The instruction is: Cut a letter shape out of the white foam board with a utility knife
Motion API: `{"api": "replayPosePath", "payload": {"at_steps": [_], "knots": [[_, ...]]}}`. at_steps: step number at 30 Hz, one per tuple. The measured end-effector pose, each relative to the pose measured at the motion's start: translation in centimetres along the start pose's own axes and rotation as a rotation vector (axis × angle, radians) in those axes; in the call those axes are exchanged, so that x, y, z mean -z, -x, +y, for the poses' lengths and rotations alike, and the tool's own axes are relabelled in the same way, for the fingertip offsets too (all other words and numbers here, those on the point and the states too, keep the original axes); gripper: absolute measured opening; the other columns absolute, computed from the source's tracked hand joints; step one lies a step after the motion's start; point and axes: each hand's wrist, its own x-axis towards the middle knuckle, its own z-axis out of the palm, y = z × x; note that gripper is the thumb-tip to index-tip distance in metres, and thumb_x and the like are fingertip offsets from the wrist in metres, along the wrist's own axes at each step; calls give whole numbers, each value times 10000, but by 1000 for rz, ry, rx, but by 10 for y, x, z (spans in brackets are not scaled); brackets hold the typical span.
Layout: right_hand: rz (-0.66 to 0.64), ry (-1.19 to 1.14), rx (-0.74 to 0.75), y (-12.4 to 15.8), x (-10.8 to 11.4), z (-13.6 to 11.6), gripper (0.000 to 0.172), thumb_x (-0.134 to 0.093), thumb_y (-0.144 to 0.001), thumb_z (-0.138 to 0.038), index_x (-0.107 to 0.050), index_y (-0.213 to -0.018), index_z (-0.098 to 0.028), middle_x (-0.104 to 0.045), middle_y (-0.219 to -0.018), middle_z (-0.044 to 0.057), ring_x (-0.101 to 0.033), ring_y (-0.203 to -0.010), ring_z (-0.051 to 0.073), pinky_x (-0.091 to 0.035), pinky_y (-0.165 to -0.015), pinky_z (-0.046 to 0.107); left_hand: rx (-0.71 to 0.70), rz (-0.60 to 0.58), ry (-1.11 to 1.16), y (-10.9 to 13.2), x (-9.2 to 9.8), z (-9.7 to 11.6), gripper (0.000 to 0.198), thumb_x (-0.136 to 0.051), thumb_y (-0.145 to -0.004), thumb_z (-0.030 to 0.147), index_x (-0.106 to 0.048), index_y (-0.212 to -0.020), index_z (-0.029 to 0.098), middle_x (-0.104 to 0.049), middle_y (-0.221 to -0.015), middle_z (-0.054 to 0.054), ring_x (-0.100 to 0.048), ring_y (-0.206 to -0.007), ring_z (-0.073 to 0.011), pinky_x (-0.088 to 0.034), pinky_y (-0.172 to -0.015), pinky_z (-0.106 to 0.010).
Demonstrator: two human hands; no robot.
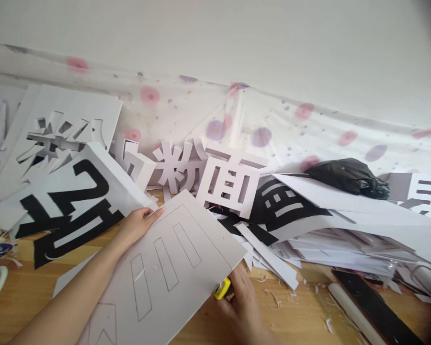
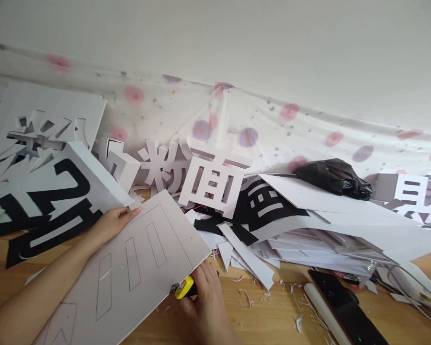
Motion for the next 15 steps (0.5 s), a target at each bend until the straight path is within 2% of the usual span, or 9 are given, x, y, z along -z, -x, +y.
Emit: {"api": "replayPosePath", "payload": {"at_steps": [4,10,12,15], "knots": [[0,-21,-22,1,0,0,264,-453,-687,-93,-487,-914,-221,-562,-819,28,-533,-725,177,-432,-618,281,4,-1,-2,-2,-1,-3,470,-475,-700,640,-416,-533,205,-376,-502,45,-393,-504,-145,-253,-485,-241],[9,-44,-216,6,4,10,273,-444,-684,-81,-494,-915,-216,-561,-803,24,-528,-708,172,-424,-621,279,13,-17,-1,-1,0,-3,451,-486,-694,634,-477,-559,203,-431,-512,38,-436,-517,-158,-266,-484,-241],[5,-38,-187,6,5,10,287,-445,-683,-83,-490,-933,-218,-565,-832,31,-533,-734,177,-427,-633,283,17,-27,-4,0,0,-1,442,-489,-694,629,-506,-579,203,-456,-519,34,-453,-527,-164,-270,-488,-240],[-15,-34,-62,5,3,5,271,-453,-677,-93,-492,-915,-218,-569,-850,36,-534,-761,184,-432,-643,287,13,-23,-1,1,0,1,442,-486,-699,627,-503,-574,203,-446,-511,39,-448,-523,-160,-273,-492,-238]]}}
